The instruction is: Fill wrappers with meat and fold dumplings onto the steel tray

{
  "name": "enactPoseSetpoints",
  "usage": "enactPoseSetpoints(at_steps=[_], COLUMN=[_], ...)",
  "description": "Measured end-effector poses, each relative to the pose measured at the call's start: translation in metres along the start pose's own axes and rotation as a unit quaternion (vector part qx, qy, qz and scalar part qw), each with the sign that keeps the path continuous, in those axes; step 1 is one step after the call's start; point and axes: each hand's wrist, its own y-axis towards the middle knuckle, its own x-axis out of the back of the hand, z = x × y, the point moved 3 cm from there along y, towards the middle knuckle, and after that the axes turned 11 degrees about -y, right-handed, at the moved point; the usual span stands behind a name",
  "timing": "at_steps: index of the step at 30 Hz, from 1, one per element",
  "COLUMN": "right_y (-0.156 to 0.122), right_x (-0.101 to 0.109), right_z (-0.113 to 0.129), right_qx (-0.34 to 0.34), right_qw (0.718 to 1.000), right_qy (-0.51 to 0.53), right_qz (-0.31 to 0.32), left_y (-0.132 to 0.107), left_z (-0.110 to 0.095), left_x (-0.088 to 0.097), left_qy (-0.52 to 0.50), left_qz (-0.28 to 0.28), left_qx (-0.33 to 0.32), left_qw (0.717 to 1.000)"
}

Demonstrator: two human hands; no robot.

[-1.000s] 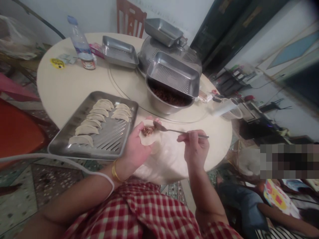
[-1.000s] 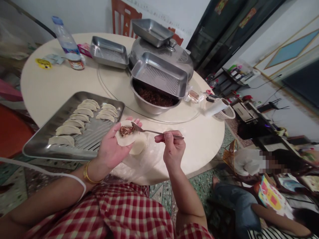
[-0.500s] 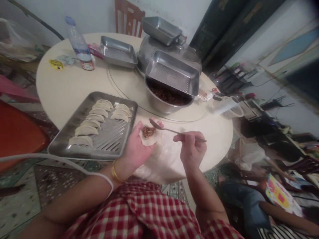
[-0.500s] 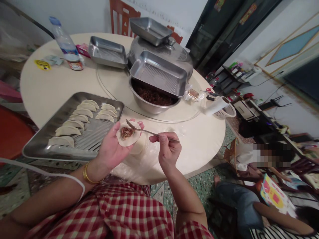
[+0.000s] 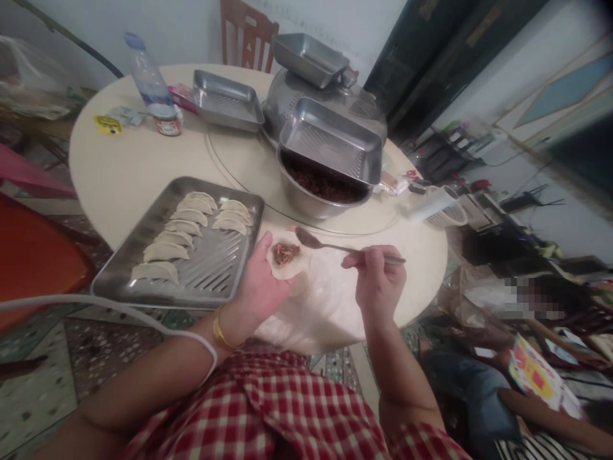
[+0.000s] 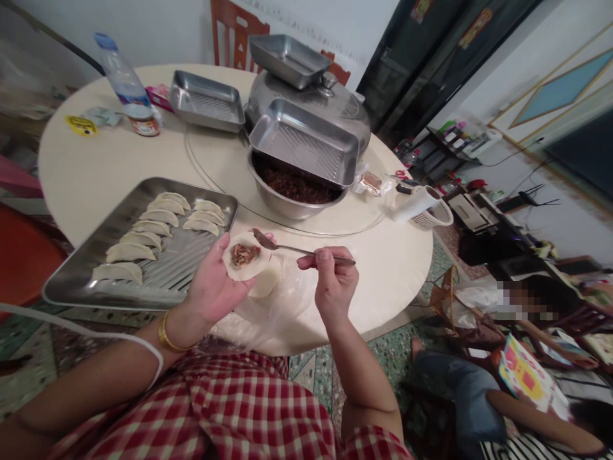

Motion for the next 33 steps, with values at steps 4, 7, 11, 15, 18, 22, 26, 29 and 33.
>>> enactPoseSetpoints(at_steps=[4, 7, 11, 15, 18, 22, 26, 29, 33], right_y=[0.000, -0.003, -0.005, 0.003, 0.010, 0.014, 0.018, 0.020, 0.021], right_x=[0.000, -0.005, -0.009, -0.005, -0.001, 0.003, 0.004, 0.001, -0.002], right_z=[-0.001, -0.005, -0.008, -0.003, 0.005, 0.016, 0.030, 0.041, 0.047], right_qx=[-0.003, -0.016, -0.032, -0.004, 0.043, 0.112, 0.229, 0.333, 0.411], right_qw=[1.000, 0.999, 0.999, 1.000, 0.998, 0.991, 0.957, 0.903, 0.847], right_qy=[-0.023, -0.008, -0.013, 0.006, 0.006, -0.036, -0.093, -0.128, -0.152], right_qz=[0.012, 0.029, 0.038, 0.020, 0.036, 0.066, 0.151, 0.240, 0.301], left_y=[0.000, 0.001, 0.004, 0.003, -0.001, -0.005, -0.005, -0.005, -0.005], left_z=[0.001, 0.003, 0.004, 0.002, 0.001, 0.000, 0.001, 0.000, -0.003], left_x=[-0.001, -0.001, 0.002, 0.001, -0.001, -0.005, -0.005, -0.006, -0.005], left_qy=[-0.002, -0.008, 0.003, 0.006, 0.019, 0.045, 0.058, 0.054, 0.047], left_qz=[0.023, 0.017, 0.000, 0.002, 0.000, 0.011, 0.014, 0.016, 0.014], left_qx=[0.003, 0.009, 0.009, 0.011, 0.015, 0.018, 0.040, 0.056, 0.062], left_qw=[1.000, 1.000, 1.000, 1.000, 1.000, 0.999, 0.997, 0.997, 0.997])
